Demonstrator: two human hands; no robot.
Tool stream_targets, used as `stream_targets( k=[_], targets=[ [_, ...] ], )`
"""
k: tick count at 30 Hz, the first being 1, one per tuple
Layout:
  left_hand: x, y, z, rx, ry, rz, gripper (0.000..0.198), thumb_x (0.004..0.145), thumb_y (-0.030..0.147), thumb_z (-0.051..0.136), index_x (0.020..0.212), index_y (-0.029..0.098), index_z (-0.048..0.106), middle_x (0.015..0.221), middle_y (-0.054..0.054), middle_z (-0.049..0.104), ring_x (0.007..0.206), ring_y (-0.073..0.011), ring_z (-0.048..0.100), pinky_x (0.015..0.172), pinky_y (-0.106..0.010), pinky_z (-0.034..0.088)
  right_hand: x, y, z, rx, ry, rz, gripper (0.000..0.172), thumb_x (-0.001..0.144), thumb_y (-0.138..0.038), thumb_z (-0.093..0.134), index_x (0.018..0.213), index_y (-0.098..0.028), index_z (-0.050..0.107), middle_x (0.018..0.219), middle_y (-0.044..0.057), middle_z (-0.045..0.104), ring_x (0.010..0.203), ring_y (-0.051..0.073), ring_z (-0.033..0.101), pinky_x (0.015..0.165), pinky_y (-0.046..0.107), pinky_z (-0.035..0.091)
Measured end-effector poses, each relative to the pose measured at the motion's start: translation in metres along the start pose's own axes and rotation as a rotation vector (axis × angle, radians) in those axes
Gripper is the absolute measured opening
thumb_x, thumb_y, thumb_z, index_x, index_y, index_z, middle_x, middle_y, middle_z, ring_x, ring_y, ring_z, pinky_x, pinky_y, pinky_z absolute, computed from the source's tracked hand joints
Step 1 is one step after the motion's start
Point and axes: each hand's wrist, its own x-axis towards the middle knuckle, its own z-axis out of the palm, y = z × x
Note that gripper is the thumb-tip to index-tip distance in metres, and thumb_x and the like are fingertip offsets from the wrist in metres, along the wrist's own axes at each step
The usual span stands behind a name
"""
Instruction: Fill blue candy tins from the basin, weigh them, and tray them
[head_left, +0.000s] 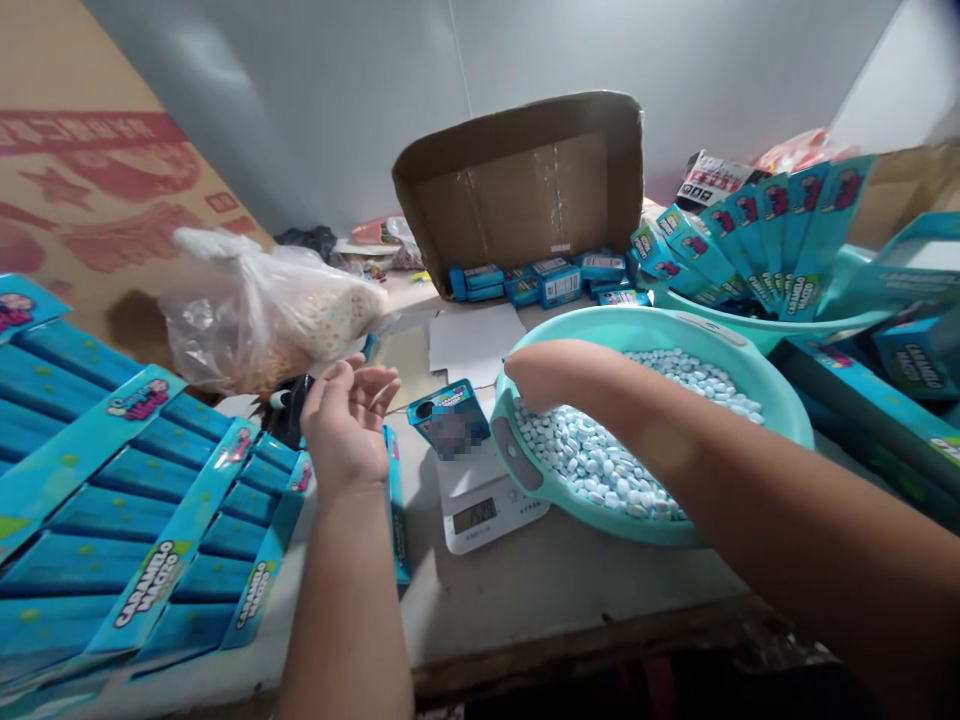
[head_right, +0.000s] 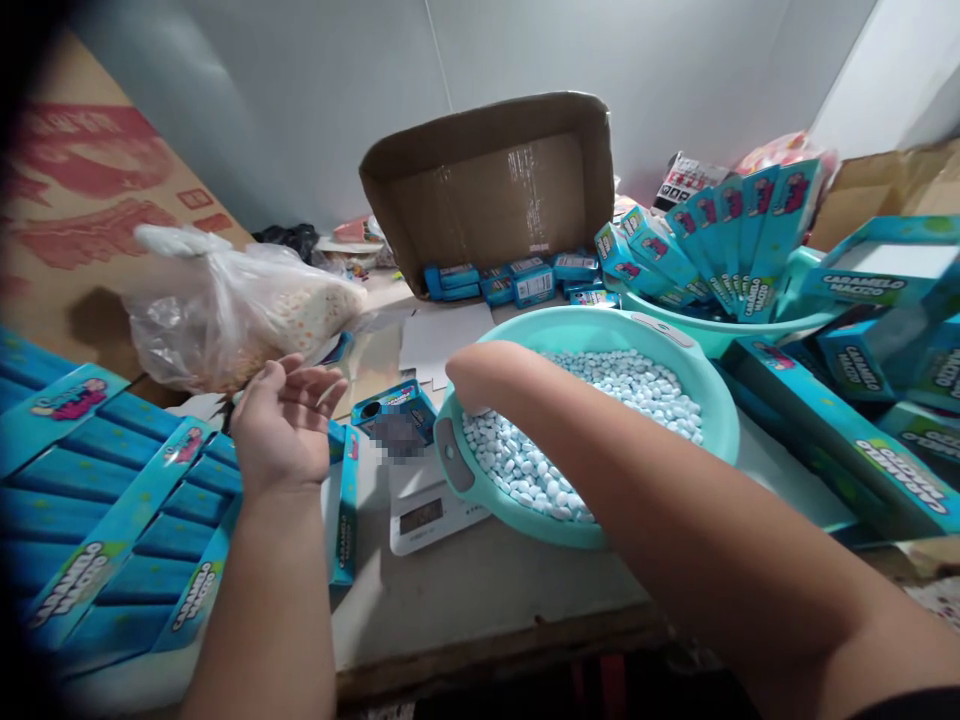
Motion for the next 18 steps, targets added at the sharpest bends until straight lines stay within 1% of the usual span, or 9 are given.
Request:
stream_targets(
  k=[3, 7, 12, 18],
  targets=[
    [-0.0004, 0.0013, -0.0001, -0.018, 0.016, 0.001, 0.035, 0.072, 0.042, 0.071, 0.095, 0.016, 0.065, 0.069, 0.001, 0.067, 0.075, -0.016, 0.07, 0.078, -0.032, 0.056, 0.0022, 0.0009, 0.0007, -0.028, -0.015, 0.017, 0.04, 0.079, -0.009, 0.063, 0.119, -0.004, 0.069, 0.087, 0.015, 0.069, 0.088, 0.029, 0.067, 0.077, 0.037, 0.053],
    [0.0, 0.0031, -0.0012, -0.04, 0.031, -0.015, 0.03, 0.074, 0.038, 0.07, 0.093, 0.016, 0.065, 0.067, 0.001, 0.067, 0.075, -0.0159, 0.069, 0.078, -0.032, 0.055, 0.0031, 0.0012, 0.0016, -0.035, -0.028, 0.026, 0.039, 0.081, -0.012, 0.063, 0.118, -0.004, 0.069, 0.088, 0.015, 0.069, 0.089, 0.028, 0.067, 0.078, 0.035, 0.053],
    [-0.0011, 0.0049, 0.0003, -0.062, 0.008, -0.064, 0.03, 0.074, 0.038, 0.072, 0.093, 0.016, 0.066, 0.068, 0.001, 0.067, 0.073, -0.016, 0.069, 0.078, -0.033, 0.056, 0.0029, 0.0025, 0.0029, -0.027, -0.036, 0.04, 0.038, 0.08, -0.015, 0.064, 0.116, -0.003, 0.069, 0.086, 0.015, 0.07, 0.088, 0.027, 0.067, 0.077, 0.035, 0.052],
    [-0.0022, 0.005, 0.0013, -0.074, 0.018, -0.095, 0.025, 0.075, 0.037, 0.071, 0.09, 0.017, 0.067, 0.068, 0.001, 0.068, 0.073, -0.0153, 0.069, 0.076, -0.031, 0.057, 0.0073, 0.007, 0.0043, -0.015, 0.029, 0.025, 0.044, 0.076, -0.015, 0.066, 0.118, -0.004, 0.07, 0.083, 0.014, 0.07, 0.082, 0.028, 0.067, 0.07, 0.035, 0.051]
  ],
)
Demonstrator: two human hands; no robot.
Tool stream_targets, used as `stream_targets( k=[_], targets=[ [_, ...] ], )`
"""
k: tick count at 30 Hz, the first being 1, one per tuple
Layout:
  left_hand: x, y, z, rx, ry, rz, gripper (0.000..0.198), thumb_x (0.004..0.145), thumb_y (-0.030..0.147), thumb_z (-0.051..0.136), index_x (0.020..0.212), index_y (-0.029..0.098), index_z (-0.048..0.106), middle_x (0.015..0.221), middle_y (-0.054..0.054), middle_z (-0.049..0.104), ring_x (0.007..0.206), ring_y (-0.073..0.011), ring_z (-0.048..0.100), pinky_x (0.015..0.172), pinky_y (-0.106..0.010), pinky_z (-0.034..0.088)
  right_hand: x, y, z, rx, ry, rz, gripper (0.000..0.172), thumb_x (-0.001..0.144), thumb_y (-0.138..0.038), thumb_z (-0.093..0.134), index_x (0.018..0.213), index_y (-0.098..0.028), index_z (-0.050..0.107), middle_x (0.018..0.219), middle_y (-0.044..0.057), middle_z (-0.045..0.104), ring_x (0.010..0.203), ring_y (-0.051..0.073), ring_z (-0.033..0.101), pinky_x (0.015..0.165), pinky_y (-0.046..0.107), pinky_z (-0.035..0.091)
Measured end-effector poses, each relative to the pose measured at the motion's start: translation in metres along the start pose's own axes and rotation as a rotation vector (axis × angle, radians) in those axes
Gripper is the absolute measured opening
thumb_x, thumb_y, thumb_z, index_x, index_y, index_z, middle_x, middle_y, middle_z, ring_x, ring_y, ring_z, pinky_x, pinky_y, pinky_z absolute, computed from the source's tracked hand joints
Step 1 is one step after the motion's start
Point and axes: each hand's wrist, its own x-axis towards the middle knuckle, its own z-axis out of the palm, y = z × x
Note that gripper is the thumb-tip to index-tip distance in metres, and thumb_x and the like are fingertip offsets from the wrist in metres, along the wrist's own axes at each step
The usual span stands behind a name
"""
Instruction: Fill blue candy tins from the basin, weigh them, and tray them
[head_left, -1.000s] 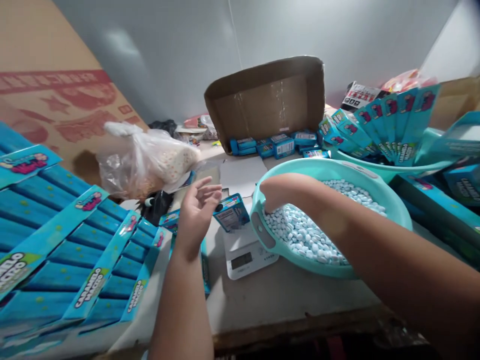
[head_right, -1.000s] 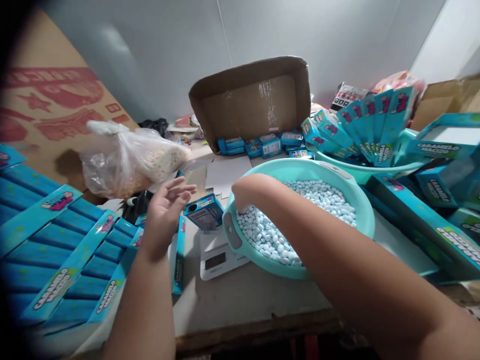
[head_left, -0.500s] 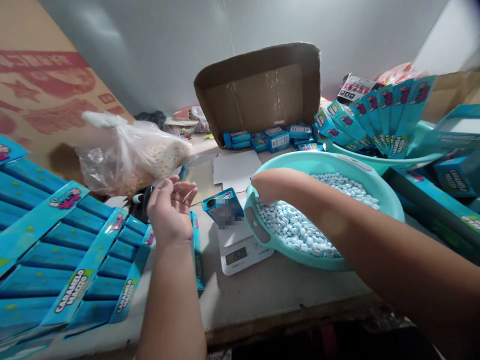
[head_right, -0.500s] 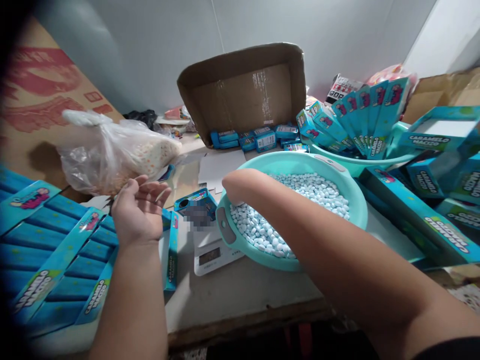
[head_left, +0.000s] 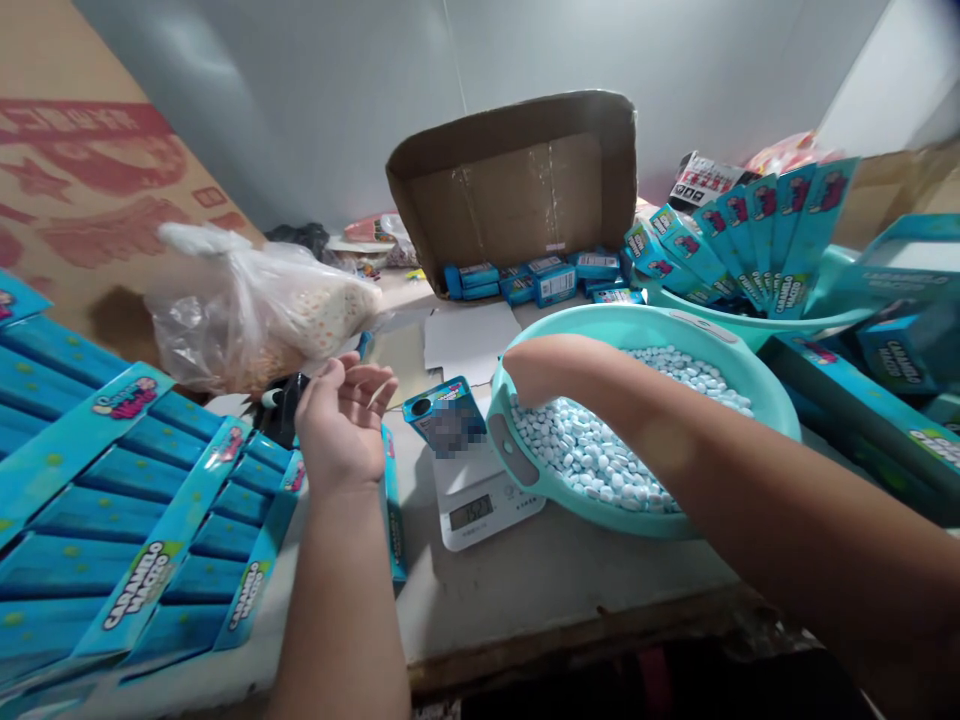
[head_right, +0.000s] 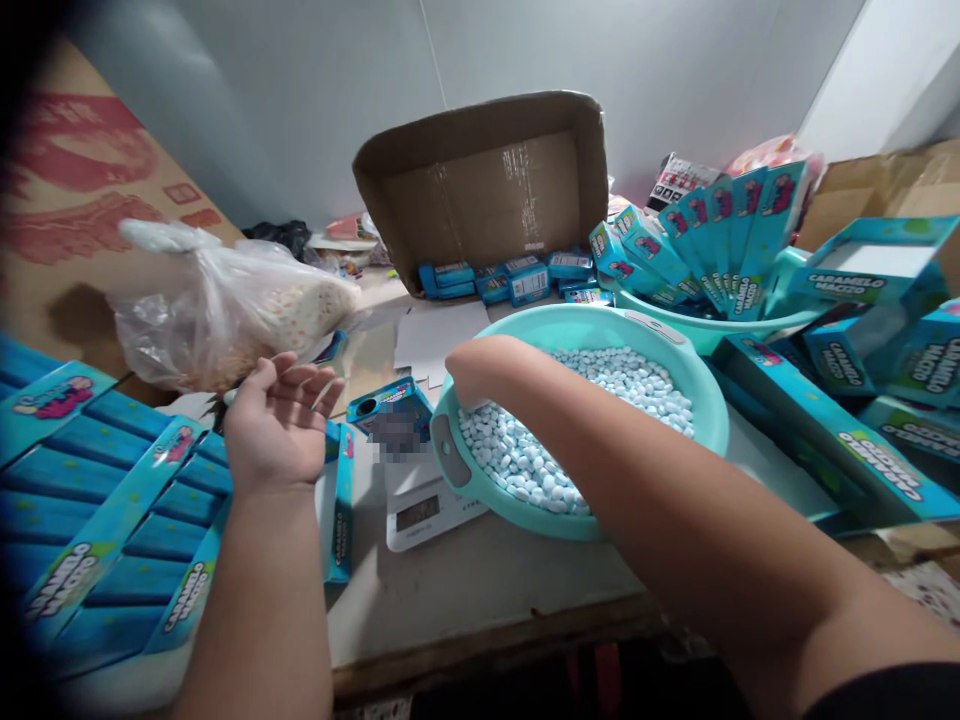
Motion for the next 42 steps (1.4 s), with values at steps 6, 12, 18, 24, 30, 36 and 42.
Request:
stream_targets(
  k=[6, 12, 18, 24, 30, 36, 42],
  targets=[
    [-0.003, 0.004, 0.001, 0.035, -0.014, -0.032, 0.017, 0.075, 0.036, 0.071, 0.084, 0.022, 0.067, 0.073, 0.0, 0.069, 0.075, -0.0151, 0.069, 0.076, -0.029, 0.057, 0.003, 0.0, 0.001, -0.002, 0.077, -0.003, 0.043, 0.078, -0.012, 0.062, 0.12, -0.006, 0.071, 0.086, 0.015, 0.071, 0.081, 0.027, 0.068, 0.065, 0.033, 0.048],
    [-0.003, 0.005, 0.0, 0.02, -0.01, -0.034, 0.029, 0.069, 0.04, 0.075, 0.087, 0.019, 0.066, 0.071, 0.002, 0.067, 0.076, -0.0153, 0.068, 0.081, -0.032, 0.055, 0.0, 0.003, 0.0, 0.111, -0.044, -0.035, 0.034, 0.077, -0.02, 0.064, 0.108, -0.008, 0.074, 0.081, 0.01, 0.071, 0.064, 0.02, 0.063, 0.056, 0.031, 0.044],
    [-0.004, 0.006, 0.001, 0.015, -0.005, -0.046, 0.029, 0.066, 0.038, 0.075, 0.086, 0.018, 0.065, 0.069, 0.002, 0.067, 0.075, -0.0158, 0.068, 0.082, -0.033, 0.054, 0.0, 0.004, -0.002, 0.069, -0.023, -0.035, 0.03, 0.076, -0.021, 0.067, 0.101, -0.006, 0.075, 0.084, 0.012, 0.072, 0.067, 0.02, 0.062, 0.055, 0.031, 0.043],
    [-0.004, 0.008, 0.001, 0.006, 0.007, -0.054, 0.028, 0.067, 0.037, 0.075, 0.085, 0.017, 0.067, 0.069, 0.002, 0.067, 0.075, -0.0148, 0.067, 0.08, -0.031, 0.053, -0.007, -0.004, -0.007, 0.005, 0.021, -0.011, 0.029, 0.076, -0.012, 0.064, 0.101, -0.006, 0.077, 0.09, 0.015, 0.073, 0.076, 0.023, 0.065, 0.06, 0.033, 0.044],
    [0.001, 0.0, 0.0, -0.006, 0.052, -0.143, 0.022, 0.071, 0.035, 0.07, 0.085, 0.019, 0.065, 0.071, 0.002, 0.066, 0.073, -0.0151, 0.069, 0.078, -0.031, 0.054, -0.006, -0.005, -0.007, 0.071, 0.002, 0.001, 0.021, 0.072, -0.009, 0.068, 0.09, -0.008, 0.079, 0.08, 0.012, 0.074, 0.072, 0.023, 0.067, 0.065, 0.034, 0.05],
    [-0.002, -0.017, 0.007, 0.004, -0.004, -0.218, 0.022, 0.081, 0.037, 0.064, 0.094, 0.02, 0.066, 0.103, -0.005, 0.074, 0.092, -0.0169, 0.072, 0.078, -0.027, 0.052, -0.002, -0.003, 0.001, 0.227, -0.071, 0.109, 0.01, 0.082, -0.016, 0.068, 0.084, -0.016, 0.077, 0.077, 0.008, 0.076, 0.073, 0.021, 0.07, 0.072, 0.033, 0.053],
    [-0.001, -0.029, 0.007, 0.076, -0.18, -0.137, 0.044, 0.091, 0.057, 0.054, 0.108, 0.018, 0.067, 0.127, -0.014, 0.071, 0.115, -0.0233, 0.069, 0.098, -0.035, 0.049, -0.002, -0.006, 0.0, 0.14, -0.001, 0.126, 0.012, 0.08, -0.013, 0.066, 0.074, -0.018, 0.075, 0.076, 0.008, 0.075, 0.076, 0.023, 0.069, 0.073, 0.037, 0.053]
  ],
)
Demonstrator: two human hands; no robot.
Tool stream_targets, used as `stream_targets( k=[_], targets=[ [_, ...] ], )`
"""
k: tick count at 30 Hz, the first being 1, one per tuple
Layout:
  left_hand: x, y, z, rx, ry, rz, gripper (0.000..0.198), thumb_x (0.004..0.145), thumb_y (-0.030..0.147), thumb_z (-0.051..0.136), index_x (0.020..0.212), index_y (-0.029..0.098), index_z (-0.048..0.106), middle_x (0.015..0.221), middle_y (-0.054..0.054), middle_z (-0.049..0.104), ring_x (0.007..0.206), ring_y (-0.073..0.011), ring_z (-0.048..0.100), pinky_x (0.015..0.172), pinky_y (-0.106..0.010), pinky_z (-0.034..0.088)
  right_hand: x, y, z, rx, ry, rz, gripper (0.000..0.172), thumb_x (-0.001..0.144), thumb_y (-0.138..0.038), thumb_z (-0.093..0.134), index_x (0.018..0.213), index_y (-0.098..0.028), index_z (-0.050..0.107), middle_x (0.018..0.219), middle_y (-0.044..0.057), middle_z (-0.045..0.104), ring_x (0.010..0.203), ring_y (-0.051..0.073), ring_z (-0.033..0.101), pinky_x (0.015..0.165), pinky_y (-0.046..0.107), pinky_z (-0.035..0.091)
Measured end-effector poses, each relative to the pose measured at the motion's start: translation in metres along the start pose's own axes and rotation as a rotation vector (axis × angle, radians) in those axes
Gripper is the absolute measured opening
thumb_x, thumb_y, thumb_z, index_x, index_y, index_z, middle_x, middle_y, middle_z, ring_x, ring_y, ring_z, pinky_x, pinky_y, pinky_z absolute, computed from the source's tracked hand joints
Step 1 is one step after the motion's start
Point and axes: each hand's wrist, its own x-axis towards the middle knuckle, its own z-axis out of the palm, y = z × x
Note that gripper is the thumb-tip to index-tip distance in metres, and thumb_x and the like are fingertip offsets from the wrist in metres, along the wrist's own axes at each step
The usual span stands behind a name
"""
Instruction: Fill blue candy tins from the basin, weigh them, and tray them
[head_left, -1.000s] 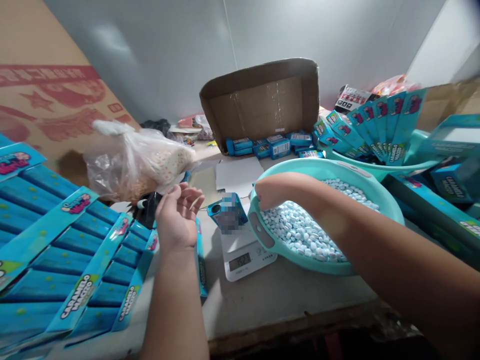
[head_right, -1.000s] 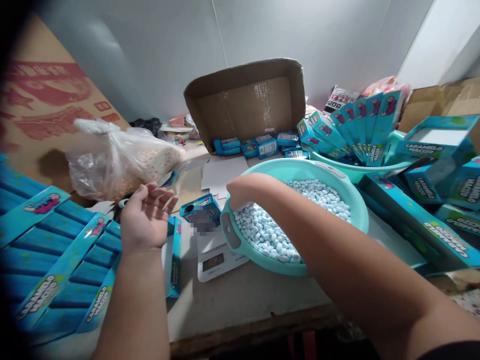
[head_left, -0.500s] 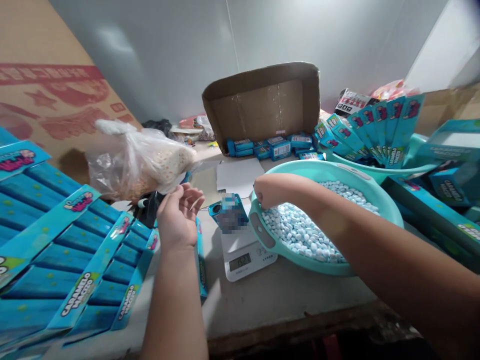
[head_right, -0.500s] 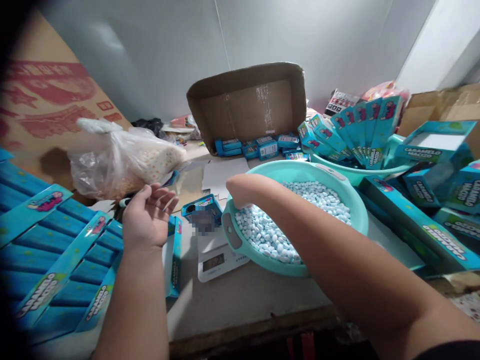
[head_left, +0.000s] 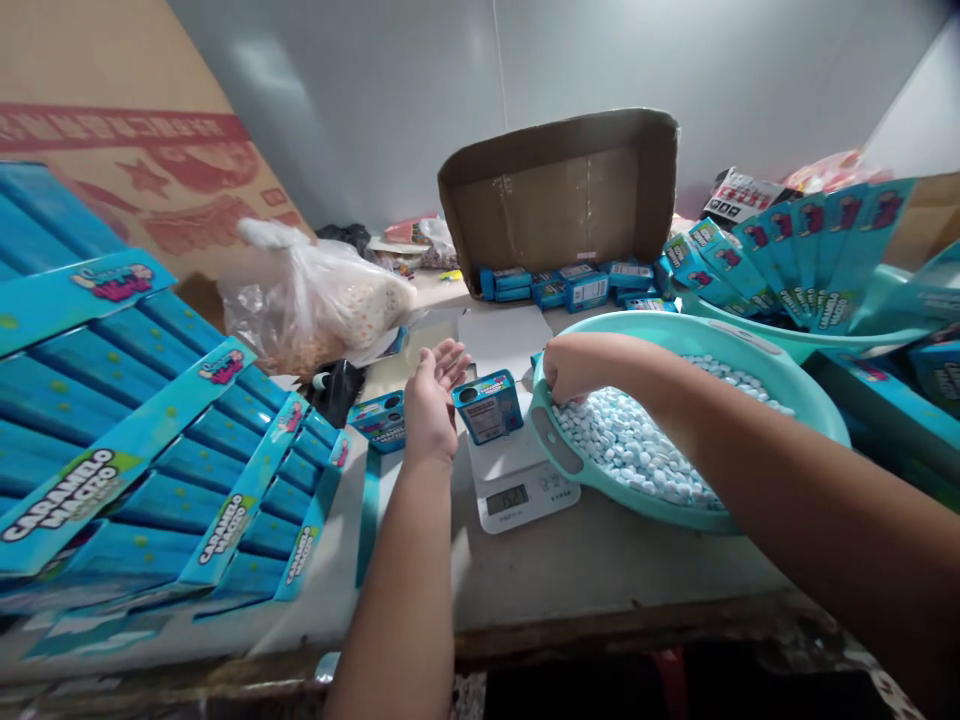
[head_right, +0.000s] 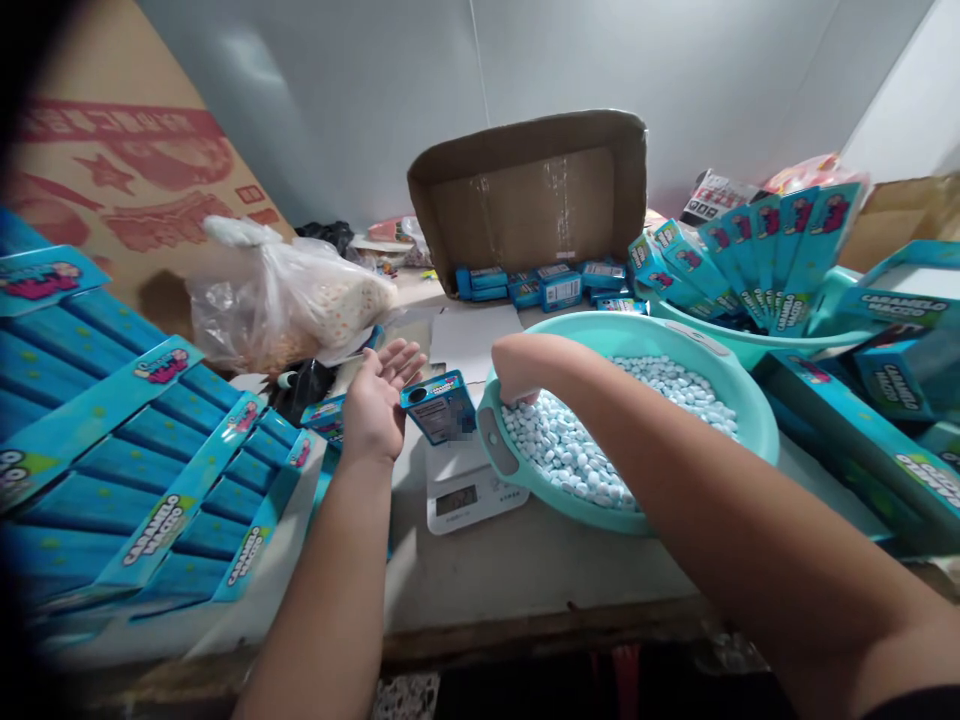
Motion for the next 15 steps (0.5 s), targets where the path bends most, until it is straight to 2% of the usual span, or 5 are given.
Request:
stream_targets(
  k=[4, 7, 10, 13, 15],
  targets=[
    [0.001, -0.001, 0.0, -0.021, 0.007, -0.022, 0.048, 0.096, 0.056, 0.046, 0.107, 0.015, 0.067, 0.122, -0.018, 0.072, 0.112, -0.0248, 0.071, 0.103, -0.038, 0.048, 0.0, -0.004, 0.001, -0.006, 0.018, 0.013, 0.012, 0.076, -0.011, 0.067, 0.069, -0.018, 0.073, 0.074, 0.008, 0.075, 0.073, 0.023, 0.068, 0.069, 0.036, 0.053],
    [0.002, 0.001, 0.0, -0.041, 0.043, -0.032, 0.047, 0.101, 0.052, 0.039, 0.106, 0.014, 0.067, 0.121, -0.018, 0.073, 0.11, -0.0225, 0.072, 0.103, -0.037, 0.048, -0.001, -0.005, 0.002, 0.029, 0.047, 0.024, 0.011, 0.072, -0.01, 0.071, 0.066, -0.018, 0.072, 0.07, 0.008, 0.073, 0.072, 0.023, 0.068, 0.068, 0.036, 0.053],
    [0.002, 0.004, -0.002, -0.053, 0.056, -0.036, 0.047, 0.103, 0.049, 0.036, 0.105, 0.014, 0.067, 0.121, -0.016, 0.074, 0.109, -0.0201, 0.072, 0.103, -0.034, 0.048, -0.001, -0.002, 0.003, 0.093, 0.088, -0.008, 0.015, 0.069, -0.012, 0.075, 0.058, -0.02, 0.068, 0.06, 0.007, 0.069, 0.062, 0.021, 0.064, 0.06, 0.035, 0.051],
    [0.001, 0.006, -0.004, -0.049, 0.043, -0.033, 0.048, 0.103, 0.05, 0.037, 0.103, 0.014, 0.069, 0.119, -0.016, 0.075, 0.108, -0.0198, 0.072, 0.103, -0.034, 0.048, 0.0, 0.006, 0.0, 0.154, 0.155, -0.03, 0.009, 0.068, -0.013, 0.072, 0.061, -0.018, 0.07, 0.057, 0.006, 0.066, 0.056, 0.019, 0.061, 0.054, 0.032, 0.046],
    [-0.001, 0.009, -0.004, -0.044, 0.038, -0.03, 0.048, 0.102, 0.05, 0.038, 0.1, 0.015, 0.07, 0.117, -0.016, 0.076, 0.109, -0.0201, 0.072, 0.104, -0.035, 0.048, 0.001, 0.012, -0.003, 0.218, 0.262, -0.062, 0.004, 0.067, -0.013, 0.071, 0.067, -0.016, 0.072, 0.061, 0.004, 0.067, 0.057, 0.016, 0.06, 0.055, 0.03, 0.045]
  ],
)
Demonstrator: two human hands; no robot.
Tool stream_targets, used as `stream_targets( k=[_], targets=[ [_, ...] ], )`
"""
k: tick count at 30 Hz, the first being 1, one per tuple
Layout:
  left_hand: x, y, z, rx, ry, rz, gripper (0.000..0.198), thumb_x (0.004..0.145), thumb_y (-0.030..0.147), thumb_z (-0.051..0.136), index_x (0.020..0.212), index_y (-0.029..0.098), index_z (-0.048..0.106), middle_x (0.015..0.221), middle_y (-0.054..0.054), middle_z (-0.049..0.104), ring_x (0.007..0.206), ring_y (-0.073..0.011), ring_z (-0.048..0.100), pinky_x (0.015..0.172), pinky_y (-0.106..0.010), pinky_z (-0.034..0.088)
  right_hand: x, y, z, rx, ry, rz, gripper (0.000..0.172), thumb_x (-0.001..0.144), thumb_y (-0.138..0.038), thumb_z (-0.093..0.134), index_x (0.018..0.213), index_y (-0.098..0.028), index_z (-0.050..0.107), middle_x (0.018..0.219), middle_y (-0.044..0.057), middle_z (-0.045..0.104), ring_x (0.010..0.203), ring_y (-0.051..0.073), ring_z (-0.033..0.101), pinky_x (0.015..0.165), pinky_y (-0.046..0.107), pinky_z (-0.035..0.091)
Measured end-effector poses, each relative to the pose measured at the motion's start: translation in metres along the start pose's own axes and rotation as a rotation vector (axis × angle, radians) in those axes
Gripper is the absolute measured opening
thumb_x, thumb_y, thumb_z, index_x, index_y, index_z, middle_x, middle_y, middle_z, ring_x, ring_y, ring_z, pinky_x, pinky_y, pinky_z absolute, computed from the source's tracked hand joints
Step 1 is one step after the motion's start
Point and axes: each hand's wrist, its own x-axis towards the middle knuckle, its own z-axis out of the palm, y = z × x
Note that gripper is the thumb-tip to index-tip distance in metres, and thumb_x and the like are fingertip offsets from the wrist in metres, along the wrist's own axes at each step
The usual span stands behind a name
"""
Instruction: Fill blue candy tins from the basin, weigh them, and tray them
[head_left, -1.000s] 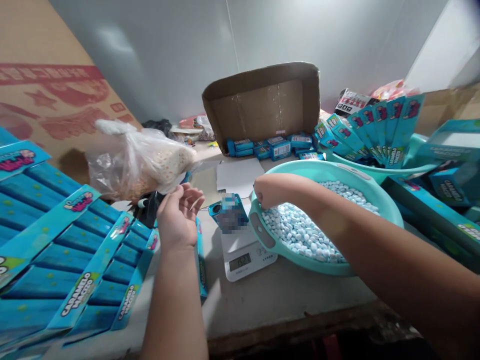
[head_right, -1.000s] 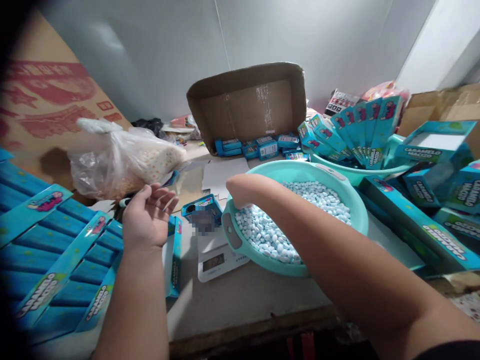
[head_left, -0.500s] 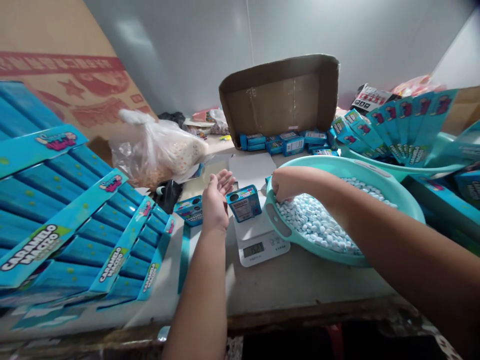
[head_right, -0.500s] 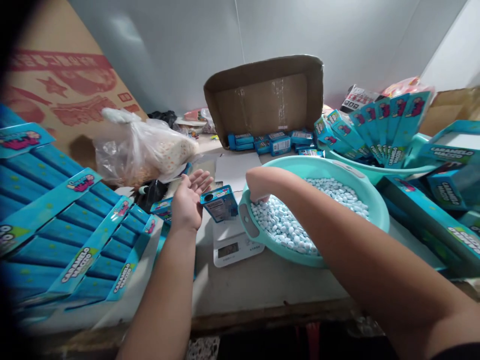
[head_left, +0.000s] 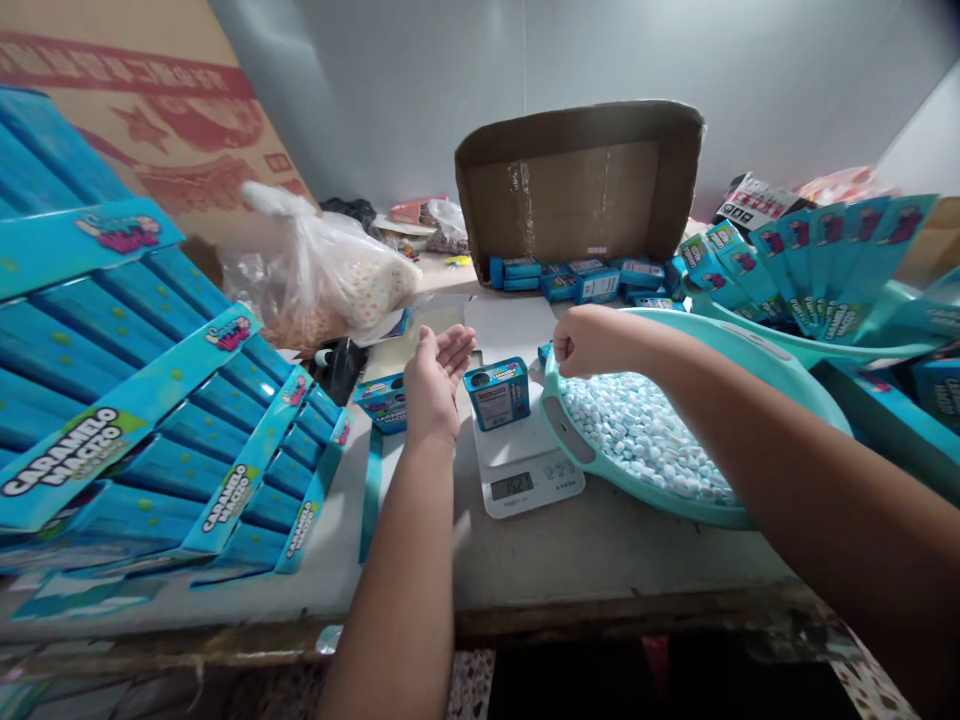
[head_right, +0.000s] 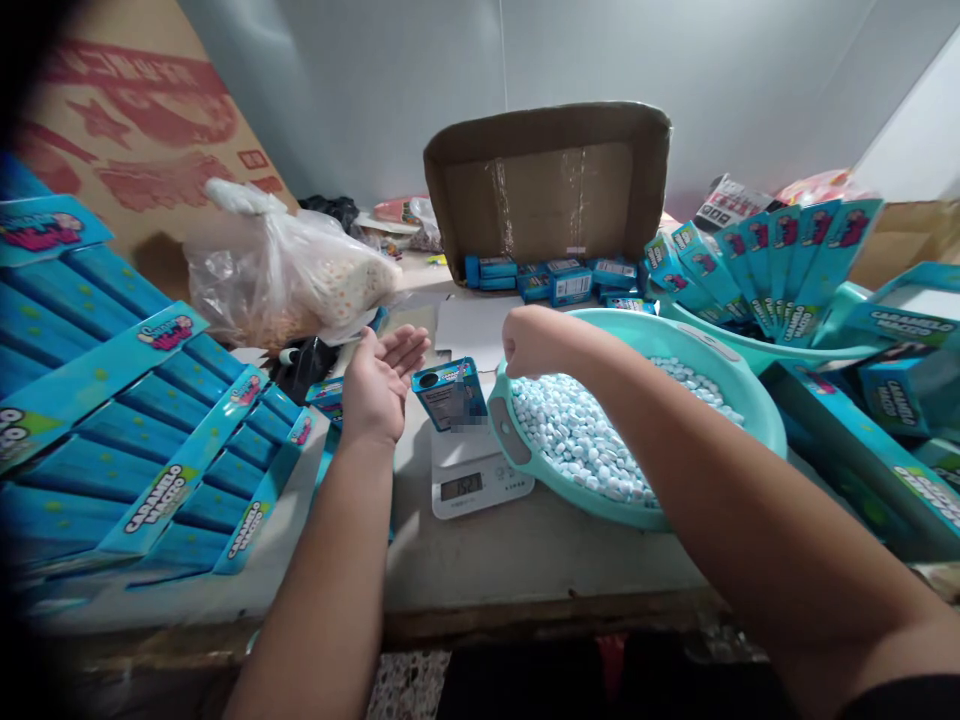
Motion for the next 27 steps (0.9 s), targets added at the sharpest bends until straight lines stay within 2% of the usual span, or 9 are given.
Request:
stream_targets(
  k=[4, 7, 10, 14, 19, 22, 27],
  targets=[
    [-0.002, 0.006, -0.001, -0.017, 0.006, 0.013, 0.047, 0.101, 0.05, 0.04, 0.096, 0.016, 0.071, 0.113, -0.015, 0.077, 0.109, -0.0205, 0.072, 0.103, -0.036, 0.048, 0.004, -0.006, 0.001, 0.211, 0.337, -0.178, 0.006, 0.075, -0.019, 0.068, 0.079, -0.015, 0.071, 0.073, 0.002, 0.067, 0.064, 0.011, 0.058, 0.063, 0.026, 0.045],
    [-0.001, 0.01, -0.003, -0.034, 0.011, 0.031, 0.047, 0.1, 0.051, 0.041, 0.095, 0.016, 0.071, 0.113, -0.014, 0.077, 0.109, -0.021, 0.072, 0.105, -0.037, 0.048, 0.009, -0.027, 0.015, 0.298, 0.444, -0.345, 0.008, 0.082, -0.02, 0.065, 0.084, -0.013, 0.069, 0.076, 0.002, 0.065, 0.068, 0.011, 0.054, 0.067, 0.025, 0.042],
    [0.003, 0.011, -0.005, -0.042, 0.025, 0.013, 0.047, 0.099, 0.053, 0.042, 0.096, 0.016, 0.071, 0.114, -0.015, 0.076, 0.111, -0.0216, 0.072, 0.106, -0.039, 0.047, 0.018, -0.049, 0.034, 0.252, 0.45, -0.481, 0.006, 0.084, -0.015, 0.063, 0.081, -0.012, 0.067, 0.079, 0.003, 0.062, 0.072, 0.011, 0.051, 0.07, 0.024, 0.039],
    [0.004, 0.011, -0.004, -0.057, 0.054, -0.018, 0.045, 0.099, 0.05, 0.042, 0.093, 0.016, 0.071, 0.114, -0.016, 0.076, 0.11, -0.022, 0.072, 0.105, -0.04, 0.048, 0.029, -0.061, 0.052, 0.235, 0.425, -0.468, 0.007, 0.085, -0.012, 0.061, 0.082, -0.012, 0.067, 0.081, 0.004, 0.063, 0.074, 0.012, 0.048, 0.072, 0.024, 0.037],
    [0.004, 0.011, -0.002, -0.071, 0.075, -0.026, 0.042, 0.101, 0.044, 0.042, 0.09, 0.015, 0.07, 0.109, -0.015, 0.077, 0.103, -0.0206, 0.073, 0.1, -0.038, 0.051, 0.03, -0.058, 0.052, 0.232, 0.364, -0.437, 0.012, 0.084, -0.01, 0.062, 0.091, -0.012, 0.071, 0.085, 0.005, 0.068, 0.074, 0.012, 0.051, 0.071, 0.025, 0.037],
    [0.004, 0.011, -0.002, -0.062, 0.1, -0.018, 0.043, 0.101, 0.045, 0.041, 0.089, 0.016, 0.07, 0.108, -0.014, 0.077, 0.101, -0.0203, 0.073, 0.097, -0.038, 0.051, 0.025, -0.055, 0.051, 0.312, 0.341, -0.427, 0.014, 0.084, -0.009, 0.063, 0.095, -0.012, 0.071, 0.086, 0.005, 0.07, 0.075, 0.012, 0.055, 0.071, 0.024, 0.039],
    [0.003, 0.014, -0.004, -0.034, 0.113, 0.003, 0.043, 0.102, 0.048, 0.04, 0.092, 0.017, 0.069, 0.111, -0.012, 0.076, 0.101, -0.0199, 0.073, 0.094, -0.037, 0.051, 0.018, -0.05, 0.048, 0.472, 0.322, -0.43, 0.03, 0.085, -0.017, 0.071, 0.115, -0.012, 0.069, 0.105, 0.006, 0.072, 0.076, 0.009, 0.06, 0.073, 0.023, 0.044]
  ],
)
